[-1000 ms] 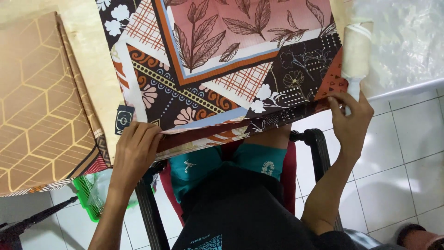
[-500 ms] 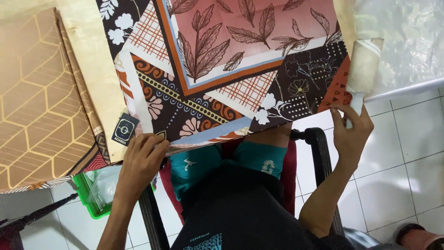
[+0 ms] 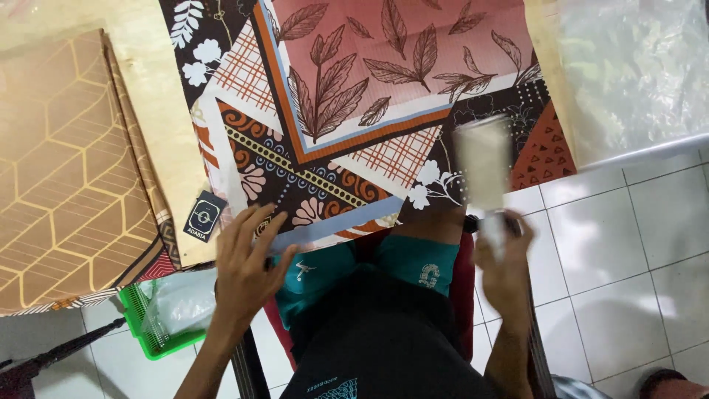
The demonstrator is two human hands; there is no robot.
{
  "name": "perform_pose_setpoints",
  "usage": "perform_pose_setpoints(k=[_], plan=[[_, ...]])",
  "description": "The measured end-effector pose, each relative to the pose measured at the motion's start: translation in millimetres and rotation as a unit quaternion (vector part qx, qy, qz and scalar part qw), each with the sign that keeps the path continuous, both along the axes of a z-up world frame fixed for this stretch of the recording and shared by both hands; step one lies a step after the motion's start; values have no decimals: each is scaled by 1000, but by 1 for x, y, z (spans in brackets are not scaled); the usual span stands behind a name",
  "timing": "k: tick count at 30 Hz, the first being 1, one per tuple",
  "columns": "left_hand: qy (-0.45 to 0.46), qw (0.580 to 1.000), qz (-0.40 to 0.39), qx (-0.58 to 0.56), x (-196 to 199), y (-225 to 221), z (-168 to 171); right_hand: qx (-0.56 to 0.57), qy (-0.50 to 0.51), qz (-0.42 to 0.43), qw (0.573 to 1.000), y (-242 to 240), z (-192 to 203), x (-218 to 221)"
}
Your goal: Cleaning a patterned fabric with a lint roller and then folding it neatly on a workbench.
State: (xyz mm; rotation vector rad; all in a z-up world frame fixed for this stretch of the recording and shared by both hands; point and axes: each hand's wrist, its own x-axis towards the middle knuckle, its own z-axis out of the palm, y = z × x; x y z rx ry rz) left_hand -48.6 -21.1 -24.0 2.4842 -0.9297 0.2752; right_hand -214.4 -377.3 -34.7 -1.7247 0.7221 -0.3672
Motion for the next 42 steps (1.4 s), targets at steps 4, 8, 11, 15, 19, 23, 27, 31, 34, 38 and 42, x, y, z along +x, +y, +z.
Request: perform_pose_setpoints(k=[4,8,11,15,19,23,27,31,34,38,42], plan=[[41,997,-1,70,11,-19,2,20,112,143,983,56,3,0],[56,992,7,114,16,-17,-2,-14,177,208,962,69,-8,3],[46,993,25,102,15,-19,-6,-144,126,154,969,48,23,12],[72,993,25,86,14,-20,-4,-219,183,82,955,-17,12,8],[59,992,31,105,11,-19,-4,-277,138,-14,951,-49,22,-3],[49,993,24,107,14,-21,1,-195,170,-21,966,-26,21,0],[53,993,31,97,15,-23,2,-145,194,45,969,-24,13,5],[46,993,28,106,12,-18,0,-193,238,-48,951,-62,19,-7],[46,992,32,110,16,-21,0,-235,189,-105,947,-66,37,0],[68,989,30,128,17,-20,5,-173,142,-109,969,-17,59,25],[59,995,54,57,37,-37,8,-114,166,-10,980,8,37,43]])
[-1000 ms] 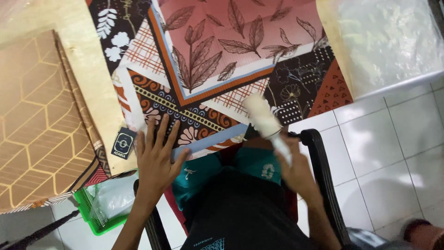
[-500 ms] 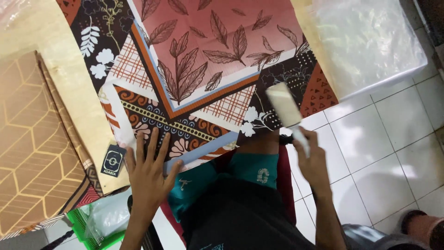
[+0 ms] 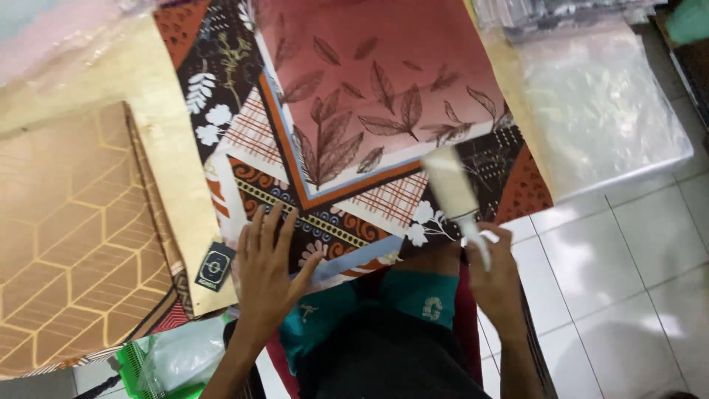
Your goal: Cleaning a patterned fabric with a lint roller and then folding it neatly on a workbench.
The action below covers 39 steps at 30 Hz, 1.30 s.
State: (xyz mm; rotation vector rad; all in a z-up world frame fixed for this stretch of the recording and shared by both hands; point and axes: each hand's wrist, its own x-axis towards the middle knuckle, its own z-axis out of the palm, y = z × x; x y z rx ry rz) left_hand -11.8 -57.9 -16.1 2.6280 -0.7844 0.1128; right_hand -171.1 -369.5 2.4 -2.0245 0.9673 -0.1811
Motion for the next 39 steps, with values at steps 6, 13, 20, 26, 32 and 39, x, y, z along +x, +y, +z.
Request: perform_pose_setpoints(k=[6,13,20,26,32,39], plan=[[-13,999,-21,29,12,-7,-18,-95,1,68,993,-32,-57,6],[11,999,-12,28,13,-7,-20,-153,9,-101,983,-80,-21,16],[4,999,-3,39,11,-7,-20,-133,41,97,986,-19,-42,11],[16,999,-10,34,14,-7,-19,-158,142,-70,975,-103,-54,29],[-8,999,-7,49,12,-7,-18,-187,-7,-52,981,-48,-34,33],[14,1000,-14,8,12,-6,-15,-195,92,-27,976,-97,-52,31]])
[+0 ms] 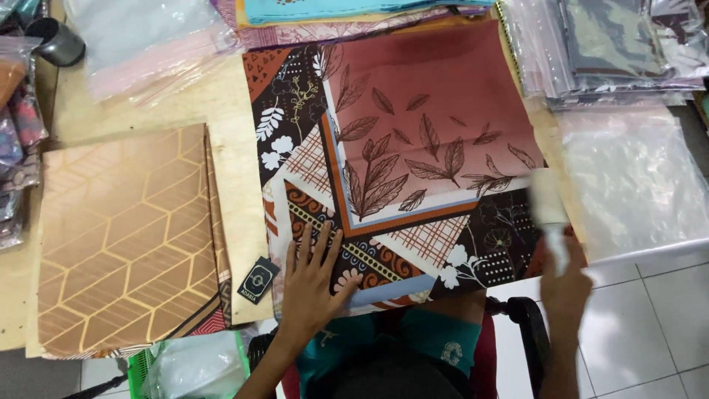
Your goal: Cleaning a patterned fabric with a lint roller and then folding it neatly on a workbench.
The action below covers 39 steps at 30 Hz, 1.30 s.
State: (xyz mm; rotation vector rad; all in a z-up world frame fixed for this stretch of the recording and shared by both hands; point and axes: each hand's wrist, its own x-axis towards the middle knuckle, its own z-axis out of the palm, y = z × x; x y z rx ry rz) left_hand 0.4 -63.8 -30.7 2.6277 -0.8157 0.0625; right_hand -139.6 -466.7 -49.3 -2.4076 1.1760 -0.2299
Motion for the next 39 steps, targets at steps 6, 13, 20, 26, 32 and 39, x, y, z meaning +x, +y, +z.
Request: perform_pose_setpoints(k=[6,13,20,26,32,39], plan=[[36,999,17,12,4,0,2,12,-219,-6,976,31,13,-25],[178,900,-27,-398,12,12,38,271,-104,93,952,170,0,-42],[205,831,12,-517,12,16,-5,227,10,276,934,199,-1,-18],[-38,971,-57,-227,16,8,-39,6,-29,123,992,86,0,-4],[-109,984,-88,-107,10,9,-17,-91,-182,11,979,42,8,-38],[-50,979,-170,-100,-2,-30,-21,108,-331,28,937,58,-17,-44]])
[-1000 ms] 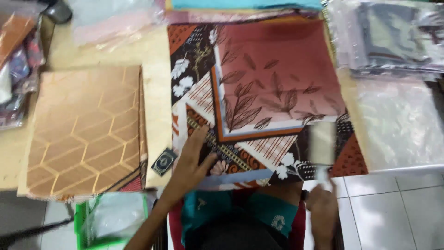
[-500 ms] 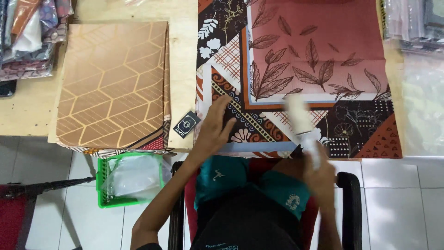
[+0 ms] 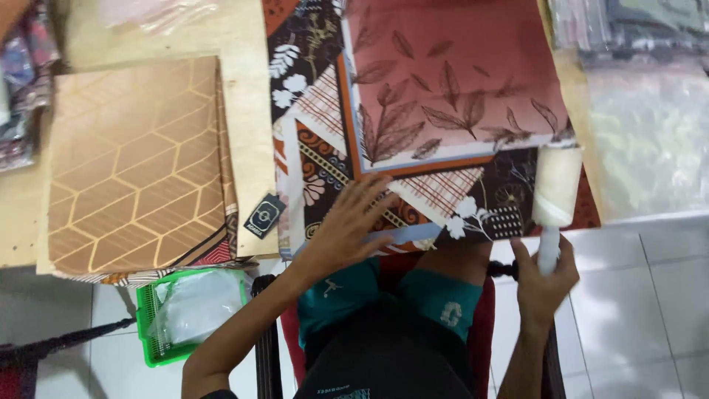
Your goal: Cleaning a patterned fabric with a lint roller and then folding it neatly on a workbench.
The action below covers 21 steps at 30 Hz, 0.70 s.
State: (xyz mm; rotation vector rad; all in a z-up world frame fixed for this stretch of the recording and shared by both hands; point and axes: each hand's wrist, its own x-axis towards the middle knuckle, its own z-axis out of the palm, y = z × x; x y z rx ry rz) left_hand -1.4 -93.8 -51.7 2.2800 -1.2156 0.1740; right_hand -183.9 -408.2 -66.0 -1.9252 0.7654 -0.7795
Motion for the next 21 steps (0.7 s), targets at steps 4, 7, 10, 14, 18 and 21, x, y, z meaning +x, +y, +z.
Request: perform_pose_setpoints(k=[4,7,10,14,18,21], plan=[[-13,992,-126,-18,-7,-30,-26,-60,56,-40,996,-26,-25,16],[-51,989,-137,6,-10,-36,-32,-89,68,-30,993,-23,-22,24],[-60,988,-139,5,-12,-34,-25,-95,85,-26,991,-9,-1,11],[44,985,-164,38,7,-37,25,10,240,3,971,13,40,-6],[-35,991,-126,21,69,-67,13,21,278,74,958,26,33,-9],[-75,994,-53,65,109,-81,4,19,259,87,962,19,31,-8]])
